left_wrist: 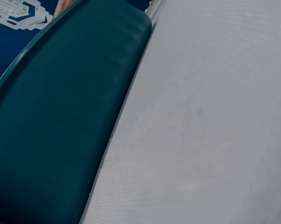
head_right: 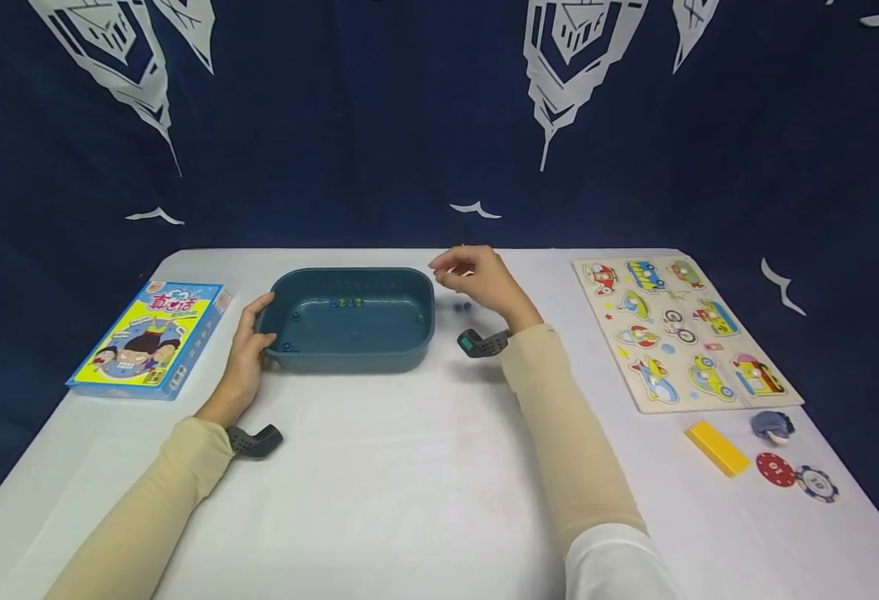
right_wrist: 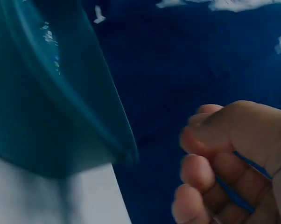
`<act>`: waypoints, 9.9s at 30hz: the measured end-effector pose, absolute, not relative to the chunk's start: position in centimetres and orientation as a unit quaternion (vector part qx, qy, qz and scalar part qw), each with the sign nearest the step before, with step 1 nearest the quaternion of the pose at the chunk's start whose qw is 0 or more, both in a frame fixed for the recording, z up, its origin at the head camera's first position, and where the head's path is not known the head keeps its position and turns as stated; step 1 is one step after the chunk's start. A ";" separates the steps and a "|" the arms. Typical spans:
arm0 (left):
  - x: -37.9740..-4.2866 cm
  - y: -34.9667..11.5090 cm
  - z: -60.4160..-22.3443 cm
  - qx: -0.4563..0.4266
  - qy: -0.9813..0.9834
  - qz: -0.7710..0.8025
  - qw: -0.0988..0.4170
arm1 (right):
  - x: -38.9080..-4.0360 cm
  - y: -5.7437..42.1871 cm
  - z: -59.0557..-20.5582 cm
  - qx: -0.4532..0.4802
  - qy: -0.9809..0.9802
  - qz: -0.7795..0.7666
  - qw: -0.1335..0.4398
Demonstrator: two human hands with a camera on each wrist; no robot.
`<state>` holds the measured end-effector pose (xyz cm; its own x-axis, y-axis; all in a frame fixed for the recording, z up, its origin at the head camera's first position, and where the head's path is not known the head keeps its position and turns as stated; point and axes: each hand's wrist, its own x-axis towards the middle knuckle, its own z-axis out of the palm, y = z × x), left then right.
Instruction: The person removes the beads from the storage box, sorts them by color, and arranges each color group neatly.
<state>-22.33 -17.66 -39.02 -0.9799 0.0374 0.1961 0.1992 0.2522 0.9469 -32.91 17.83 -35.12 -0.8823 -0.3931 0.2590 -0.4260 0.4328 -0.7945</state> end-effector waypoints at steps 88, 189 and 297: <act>-23.3 -18.1 -39.9 -0.079 -0.780 -0.618 0.058 | -31.7 20.6 -42.9 0.147 -0.874 0.463 0.029; -22.6 -17.3 -39.2 -0.084 -0.798 -0.592 0.068 | -34.9 9.9 -33.7 0.264 -0.789 0.519 -0.195; -25.0 -18.9 -43.2 -0.090 -0.782 -0.610 0.089 | -34.5 6.2 -35.4 0.178 -0.978 0.003 -0.107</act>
